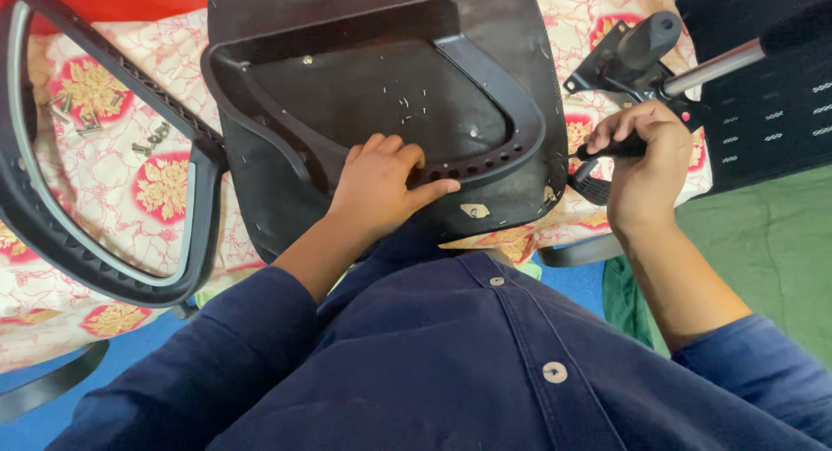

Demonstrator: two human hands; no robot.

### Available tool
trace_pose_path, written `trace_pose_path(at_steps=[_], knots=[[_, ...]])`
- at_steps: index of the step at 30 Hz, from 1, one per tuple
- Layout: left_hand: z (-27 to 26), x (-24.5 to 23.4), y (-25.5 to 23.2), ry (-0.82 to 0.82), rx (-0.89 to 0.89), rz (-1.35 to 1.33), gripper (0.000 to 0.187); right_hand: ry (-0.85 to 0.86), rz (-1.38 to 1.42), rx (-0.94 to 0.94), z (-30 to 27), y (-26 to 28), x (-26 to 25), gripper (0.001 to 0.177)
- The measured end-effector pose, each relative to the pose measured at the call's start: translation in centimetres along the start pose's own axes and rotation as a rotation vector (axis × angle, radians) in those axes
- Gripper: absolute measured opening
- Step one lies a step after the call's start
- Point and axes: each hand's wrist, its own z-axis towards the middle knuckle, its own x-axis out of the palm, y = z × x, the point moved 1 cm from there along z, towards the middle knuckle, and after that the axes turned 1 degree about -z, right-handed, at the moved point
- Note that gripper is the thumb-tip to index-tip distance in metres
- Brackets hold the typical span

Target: The person uses a screwdriver to tighten screws into the underside of a black plastic chair seat. They hold the seat steady with one hand while turning the screwdriver with the other, working on multiple screw holes around the seat's perimeter.

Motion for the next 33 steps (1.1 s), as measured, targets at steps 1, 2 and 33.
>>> trace_pose_path(at_steps=[1,2,33], knots=[[0.2,0.2,-0.1,0.01,0.013,-0.01,0.063,0.001,0.004,0.0,0.1,0.1,-0.2,0.022],[0.5,0.4,-0.1,0.017,0.032,0.006,0.069,0.002,0.009,0.0,0.3,0.1,-0.4,0.022],[3.2,2.9,0.3,0.317,-0.054,0.029,0.072,0.128,0.152,-0.06,4.3,4.4,6.8,0.024]])
